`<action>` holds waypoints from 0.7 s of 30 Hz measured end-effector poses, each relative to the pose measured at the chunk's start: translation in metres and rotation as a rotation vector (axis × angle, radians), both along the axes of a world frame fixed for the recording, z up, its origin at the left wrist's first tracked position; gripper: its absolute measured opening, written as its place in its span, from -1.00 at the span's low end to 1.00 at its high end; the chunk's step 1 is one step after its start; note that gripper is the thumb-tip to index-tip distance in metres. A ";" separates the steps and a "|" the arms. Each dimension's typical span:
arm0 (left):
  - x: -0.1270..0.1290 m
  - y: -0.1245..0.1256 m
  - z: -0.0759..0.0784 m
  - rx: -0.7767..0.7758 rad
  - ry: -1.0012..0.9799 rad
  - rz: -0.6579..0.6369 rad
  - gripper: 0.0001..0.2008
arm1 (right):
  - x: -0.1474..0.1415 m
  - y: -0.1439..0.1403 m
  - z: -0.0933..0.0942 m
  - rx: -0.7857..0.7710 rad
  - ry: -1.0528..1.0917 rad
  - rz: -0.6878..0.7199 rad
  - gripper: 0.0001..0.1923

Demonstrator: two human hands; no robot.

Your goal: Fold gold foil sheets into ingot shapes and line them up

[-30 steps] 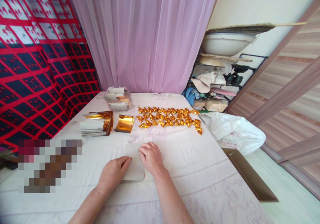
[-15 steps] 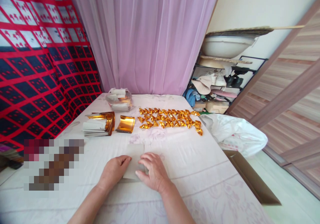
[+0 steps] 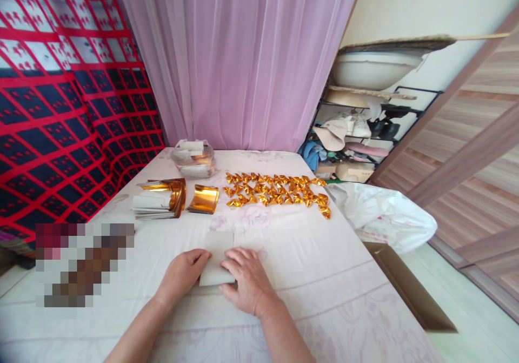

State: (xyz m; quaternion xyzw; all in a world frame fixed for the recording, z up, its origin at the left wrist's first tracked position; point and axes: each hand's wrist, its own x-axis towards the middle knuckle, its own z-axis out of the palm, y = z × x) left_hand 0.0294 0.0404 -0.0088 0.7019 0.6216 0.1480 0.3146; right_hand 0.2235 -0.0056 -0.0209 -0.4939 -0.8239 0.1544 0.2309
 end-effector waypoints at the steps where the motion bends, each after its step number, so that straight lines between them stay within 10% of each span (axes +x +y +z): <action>1: -0.001 0.000 0.000 -0.010 -0.011 -0.005 -0.63 | 0.000 0.000 -0.001 0.010 0.013 0.001 -0.62; 10: -0.017 0.002 0.003 -0.094 -0.298 -0.171 -0.35 | 0.005 0.006 -0.018 0.074 0.163 -0.016 -0.70; 21: -0.019 -0.001 0.004 0.335 -0.308 -0.414 -0.47 | 0.000 0.009 -0.017 0.148 0.199 -0.066 -0.86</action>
